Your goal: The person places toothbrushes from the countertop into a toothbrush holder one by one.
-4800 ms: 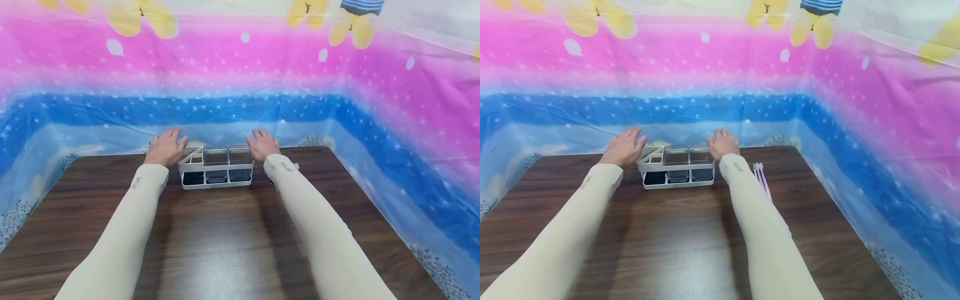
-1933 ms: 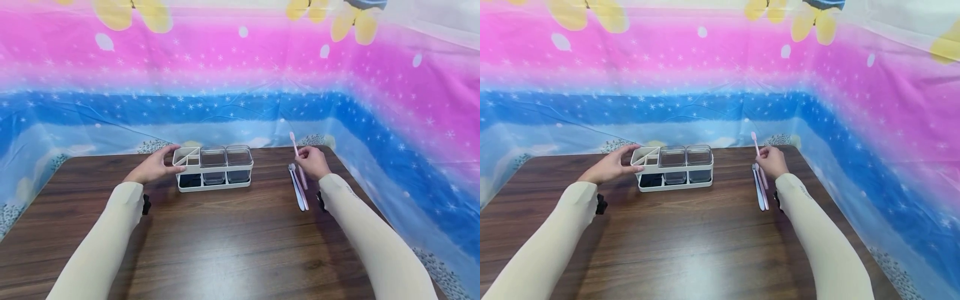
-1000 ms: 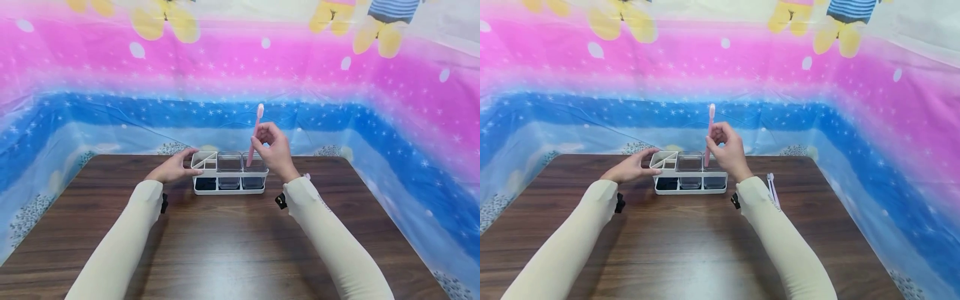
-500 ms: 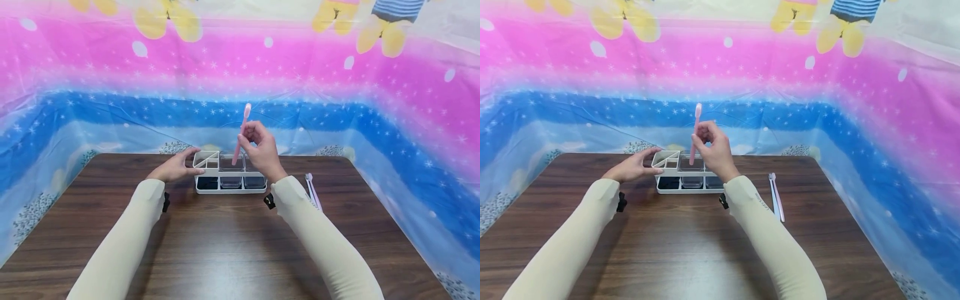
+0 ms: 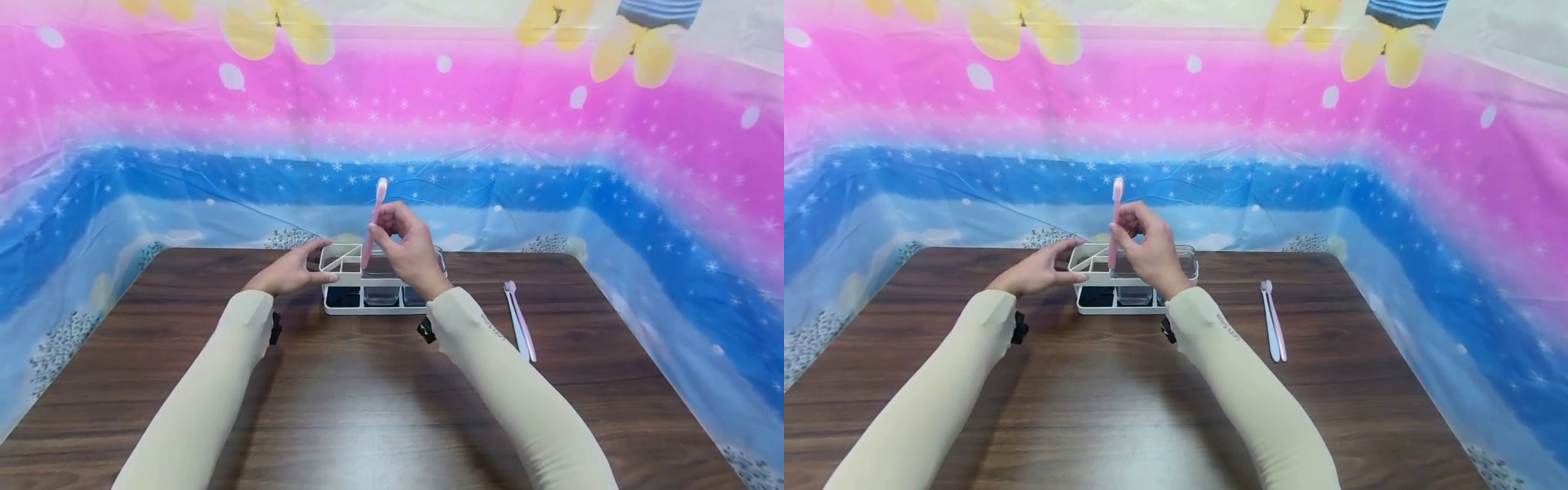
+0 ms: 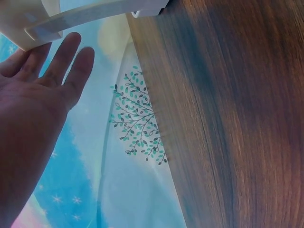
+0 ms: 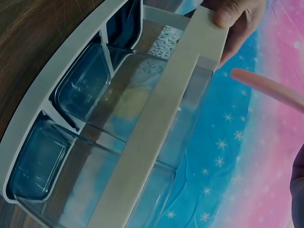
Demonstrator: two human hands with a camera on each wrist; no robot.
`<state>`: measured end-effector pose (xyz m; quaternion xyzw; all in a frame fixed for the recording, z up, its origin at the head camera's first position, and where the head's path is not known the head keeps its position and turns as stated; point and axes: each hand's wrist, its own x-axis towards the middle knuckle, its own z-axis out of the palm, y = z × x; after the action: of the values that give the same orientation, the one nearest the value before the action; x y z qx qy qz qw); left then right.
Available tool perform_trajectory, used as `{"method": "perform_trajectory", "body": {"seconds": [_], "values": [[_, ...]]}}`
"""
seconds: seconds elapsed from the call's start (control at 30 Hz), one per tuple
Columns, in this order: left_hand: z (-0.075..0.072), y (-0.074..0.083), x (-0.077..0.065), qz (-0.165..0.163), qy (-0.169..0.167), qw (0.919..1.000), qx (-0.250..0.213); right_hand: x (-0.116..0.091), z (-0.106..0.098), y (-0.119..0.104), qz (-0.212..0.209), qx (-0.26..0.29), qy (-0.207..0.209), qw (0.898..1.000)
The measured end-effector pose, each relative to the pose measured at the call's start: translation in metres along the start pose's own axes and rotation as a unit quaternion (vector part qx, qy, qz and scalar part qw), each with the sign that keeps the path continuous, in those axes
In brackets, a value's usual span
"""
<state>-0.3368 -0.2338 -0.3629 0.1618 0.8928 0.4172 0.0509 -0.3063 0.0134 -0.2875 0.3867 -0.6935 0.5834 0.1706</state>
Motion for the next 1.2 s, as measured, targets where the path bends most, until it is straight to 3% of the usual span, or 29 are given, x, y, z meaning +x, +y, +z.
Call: {"method": "perform_trajectory", "body": {"seconds": [0.13,0.33,0.5,0.73,1.2], "values": [[0.0,0.001,0.0,-0.005,0.003,0.9999,0.01,0.001,0.005,0.005,-0.006,-0.02,-0.001,1.0],[-0.001,0.0,-0.001,-0.009,0.001,1.0,-0.002,0.004,0.013,0.034,-0.003,-0.041,-0.017,0.999],[-0.001,0.005,-0.003,-0.01,-0.005,0.9998,-0.016,0.0,0.019,0.043,0.029,-0.065,-0.043,0.997],[0.001,-0.002,0.003,-0.008,-0.007,0.9996,-0.024,-0.003,0.027,0.053,0.063,-0.093,-0.068,0.991],[0.001,-0.002,0.002,-0.016,-0.009,0.9993,-0.033,-0.003,0.04,0.058,0.169,-0.176,-0.136,0.96]]}}
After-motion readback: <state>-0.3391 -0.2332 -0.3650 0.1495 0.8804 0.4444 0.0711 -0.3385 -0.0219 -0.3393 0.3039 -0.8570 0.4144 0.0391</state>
